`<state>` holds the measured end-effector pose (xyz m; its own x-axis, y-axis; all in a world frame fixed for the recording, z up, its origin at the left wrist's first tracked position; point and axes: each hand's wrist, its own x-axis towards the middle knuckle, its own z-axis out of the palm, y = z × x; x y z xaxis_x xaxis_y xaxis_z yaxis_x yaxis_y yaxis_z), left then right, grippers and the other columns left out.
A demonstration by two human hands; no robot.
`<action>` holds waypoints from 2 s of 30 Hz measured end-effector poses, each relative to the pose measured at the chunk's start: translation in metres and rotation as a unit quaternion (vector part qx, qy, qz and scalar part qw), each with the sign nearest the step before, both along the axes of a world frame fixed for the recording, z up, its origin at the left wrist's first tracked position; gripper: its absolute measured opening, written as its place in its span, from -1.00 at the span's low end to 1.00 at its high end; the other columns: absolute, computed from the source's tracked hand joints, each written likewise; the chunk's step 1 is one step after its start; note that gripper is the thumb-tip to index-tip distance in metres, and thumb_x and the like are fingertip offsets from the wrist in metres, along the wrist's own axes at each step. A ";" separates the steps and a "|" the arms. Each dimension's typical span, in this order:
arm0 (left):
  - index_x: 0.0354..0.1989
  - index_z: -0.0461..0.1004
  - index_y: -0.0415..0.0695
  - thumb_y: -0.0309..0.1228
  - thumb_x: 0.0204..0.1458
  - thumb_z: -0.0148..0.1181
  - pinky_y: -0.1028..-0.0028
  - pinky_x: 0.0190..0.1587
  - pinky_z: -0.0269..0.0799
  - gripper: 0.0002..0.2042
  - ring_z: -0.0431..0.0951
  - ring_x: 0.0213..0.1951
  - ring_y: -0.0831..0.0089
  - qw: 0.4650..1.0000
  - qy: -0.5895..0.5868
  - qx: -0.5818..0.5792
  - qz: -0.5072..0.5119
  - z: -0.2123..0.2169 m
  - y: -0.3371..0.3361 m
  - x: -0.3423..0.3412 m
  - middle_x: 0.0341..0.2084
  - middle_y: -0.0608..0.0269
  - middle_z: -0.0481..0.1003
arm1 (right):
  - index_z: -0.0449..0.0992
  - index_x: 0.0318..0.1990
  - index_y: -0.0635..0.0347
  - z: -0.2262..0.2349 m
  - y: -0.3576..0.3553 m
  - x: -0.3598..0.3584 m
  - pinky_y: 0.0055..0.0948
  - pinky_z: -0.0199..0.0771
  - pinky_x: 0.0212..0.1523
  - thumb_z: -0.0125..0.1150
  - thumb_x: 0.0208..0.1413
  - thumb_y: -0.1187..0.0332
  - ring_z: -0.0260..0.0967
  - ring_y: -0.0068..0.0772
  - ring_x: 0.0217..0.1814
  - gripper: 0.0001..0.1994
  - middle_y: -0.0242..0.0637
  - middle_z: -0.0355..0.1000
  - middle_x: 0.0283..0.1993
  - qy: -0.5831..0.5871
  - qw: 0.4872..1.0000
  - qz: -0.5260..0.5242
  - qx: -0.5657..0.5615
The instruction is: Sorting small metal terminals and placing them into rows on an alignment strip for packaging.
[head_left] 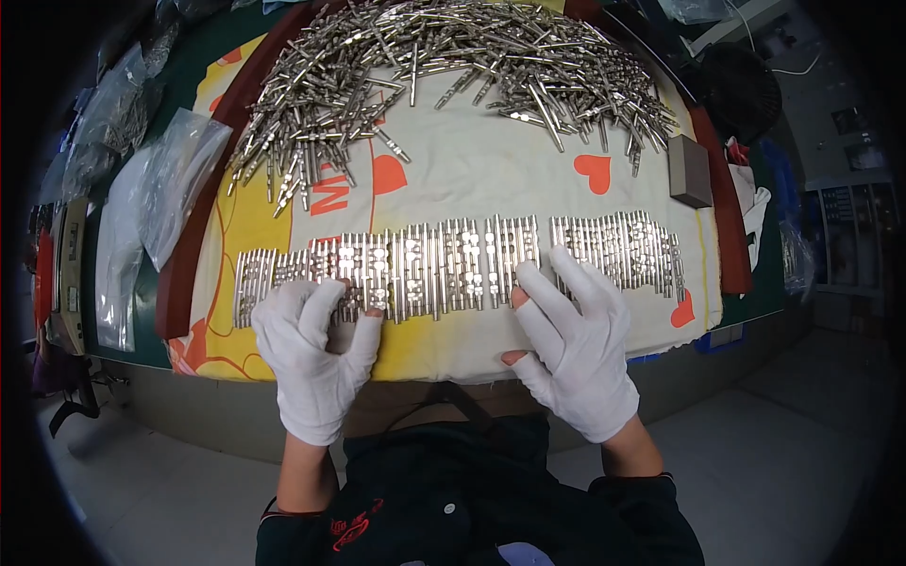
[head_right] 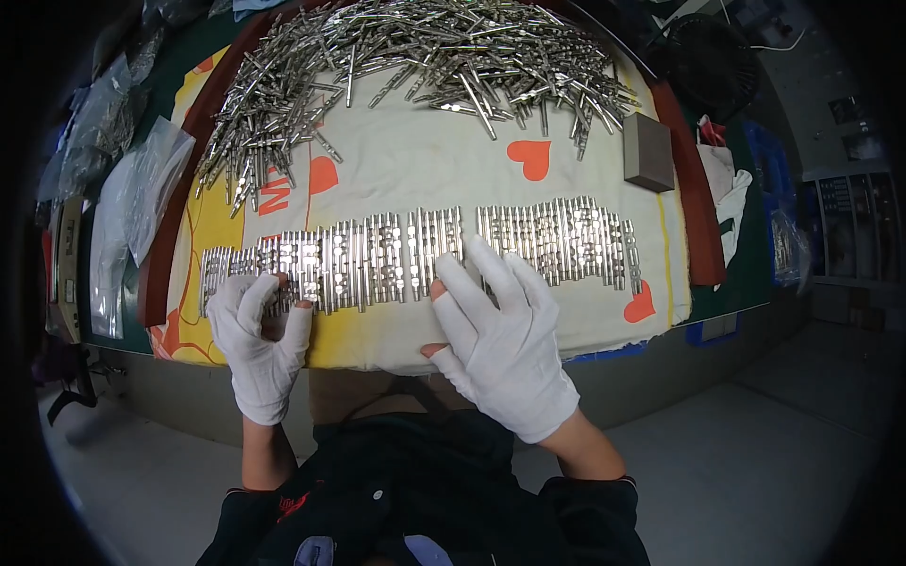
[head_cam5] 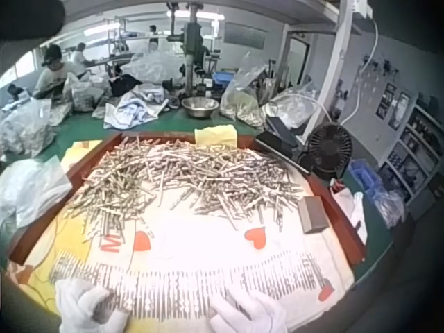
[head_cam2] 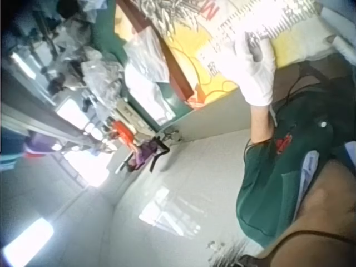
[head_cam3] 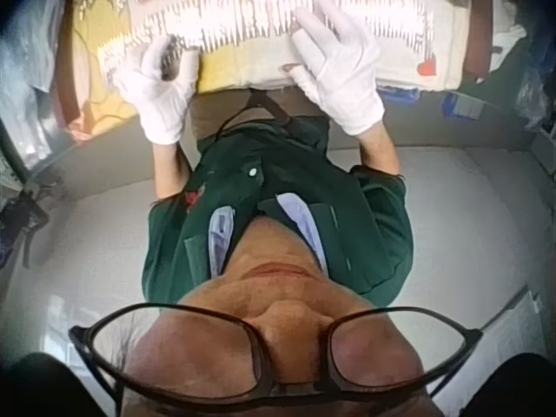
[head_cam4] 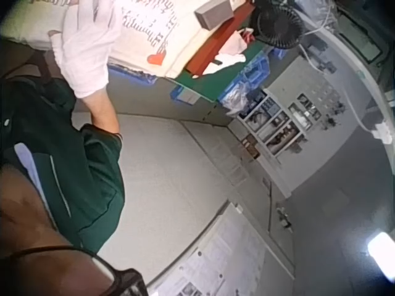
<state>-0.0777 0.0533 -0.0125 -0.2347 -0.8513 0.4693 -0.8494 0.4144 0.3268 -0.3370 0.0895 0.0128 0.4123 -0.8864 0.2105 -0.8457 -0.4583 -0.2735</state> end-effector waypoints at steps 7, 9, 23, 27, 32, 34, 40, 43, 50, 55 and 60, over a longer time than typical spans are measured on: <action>-0.17 0.48 -0.05 -0.36 -0.19 0.42 0.27 -0.12 0.22 -0.64 0.37 -0.25 0.20 1.000 0.005 0.001 -0.003 0.000 -0.001 -0.001 -0.33 0.23 0.41 | 0.35 0.08 0.28 0.001 0.001 0.004 0.05 0.18 0.18 0.26 -0.05 0.14 0.14 0.12 0.31 -0.44 -0.13 0.26 0.25 0.012 1.000 0.006 0.013; -0.17 0.48 -0.05 -0.36 -0.19 0.43 0.27 -0.11 0.22 -0.64 0.38 -0.24 0.19 1.000 0.010 0.007 0.001 0.000 0.000 -0.001 -0.33 0.22 0.41 | 0.39 0.05 0.30 0.001 0.001 -0.002 0.03 0.13 0.21 0.29 -0.10 0.16 0.12 0.08 0.32 -0.43 -0.13 0.26 0.25 -0.005 1.000 -0.002 0.007; -0.14 0.48 -0.06 -0.36 -0.16 0.42 0.25 -0.07 0.23 -0.63 0.37 -0.19 0.17 1.000 0.002 0.011 0.001 -0.002 0.000 0.000 -0.30 0.20 0.41 | 0.43 -0.01 0.35 0.000 0.014 -0.032 0.05 0.25 0.10 0.32 -0.12 0.21 0.19 0.13 0.23 -0.48 -0.05 0.29 0.17 0.032 0.994 -0.086 -0.054; -0.14 0.47 -0.05 -0.35 -0.15 0.42 0.25 -0.08 0.23 -0.63 0.37 -0.20 0.18 1.000 -0.001 0.007 -0.002 -0.002 0.000 0.002 -0.31 0.20 0.40 | 0.42 -0.02 0.36 -0.002 0.012 -0.030 0.05 0.26 0.09 0.34 -0.15 0.22 0.18 0.13 0.23 -0.47 -0.05 0.29 0.17 0.018 0.995 -0.080 -0.058; -0.13 0.47 -0.05 -0.36 -0.16 0.42 0.24 -0.07 0.23 -0.62 0.38 -0.18 0.17 1.000 -0.006 0.011 -0.001 -0.003 0.002 0.003 -0.28 0.20 0.41 | 0.41 0.00 0.37 -0.001 0.012 -0.029 0.05 0.27 0.09 0.37 -0.19 0.25 0.16 0.12 0.25 -0.44 -0.07 0.27 0.19 0.017 0.996 -0.067 -0.058; -0.12 0.47 -0.05 -0.37 -0.17 0.42 0.24 -0.06 0.24 -0.61 0.38 -0.18 0.16 1.000 -0.005 0.015 -0.004 -0.006 0.001 0.005 -0.26 0.19 0.41 | 0.40 0.00 0.36 -0.002 0.012 -0.027 0.04 0.24 0.12 0.37 -0.19 0.25 0.13 0.11 0.28 -0.43 -0.08 0.25 0.21 0.031 0.996 -0.069 -0.045; -0.11 0.46 -0.06 -0.37 -0.17 0.42 0.22 -0.06 0.24 -0.60 0.39 -0.17 0.14 1.000 -0.003 0.007 -0.011 -0.006 0.003 0.005 -0.24 0.16 0.43 | 0.41 -0.02 0.38 0.002 0.012 -0.023 0.01 0.22 0.15 0.40 -0.27 0.27 0.12 0.09 0.30 -0.41 -0.07 0.25 0.21 0.016 0.997 -0.068 -0.029; -0.11 0.46 -0.06 -0.37 -0.16 0.42 0.22 -0.07 0.24 -0.61 0.40 -0.19 0.14 1.000 -0.002 0.012 -0.004 -0.005 0.002 0.005 -0.26 0.16 0.43 | 0.42 -0.03 0.39 0.000 0.010 -0.020 0.01 0.21 0.16 0.41 -0.28 0.25 0.14 0.09 0.29 -0.40 -0.06 0.27 0.18 0.015 0.998 -0.060 -0.030; -0.11 0.46 -0.05 -0.38 -0.16 0.41 0.23 -0.07 0.25 -0.61 0.41 -0.21 0.15 1.000 -0.003 0.010 -0.010 -0.006 0.000 0.005 -0.27 0.15 0.44 | 0.42 0.00 0.39 -0.004 0.010 -0.019 0.00 0.20 0.18 0.41 -0.27 0.24 0.14 0.07 0.30 -0.38 -0.07 0.27 0.20 0.012 0.998 -0.052 -0.032; -0.11 0.46 -0.05 -0.38 -0.16 0.41 0.23 -0.08 0.25 -0.61 0.41 -0.21 0.15 1.000 -0.004 0.012 -0.007 -0.006 0.001 0.005 -0.27 0.15 0.43 | 0.41 0.01 0.36 -0.004 0.009 -0.018 -0.01 0.18 0.19 0.40 -0.25 0.25 0.13 0.06 0.31 -0.39 -0.08 0.26 0.21 -0.006 0.999 -0.045 -0.028; -0.11 0.46 -0.06 -0.38 -0.16 0.41 0.22 -0.07 0.25 -0.61 0.41 -0.20 0.15 1.000 0.003 0.013 -0.007 -0.006 0.001 0.004 -0.27 0.14 0.43 | 0.38 0.07 0.29 -0.003 0.012 -0.024 0.01 0.17 0.20 0.36 -0.20 0.23 0.14 0.07 0.31 -0.39 -0.13 0.26 0.24 0.012 0.998 -0.063 -0.021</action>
<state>-0.0736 0.0545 -0.0181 -0.2441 -0.8602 0.4478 -0.8412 0.4176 0.3436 -0.3611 0.1020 0.0102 0.3043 -0.9220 0.2395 -0.9031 -0.3592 -0.2353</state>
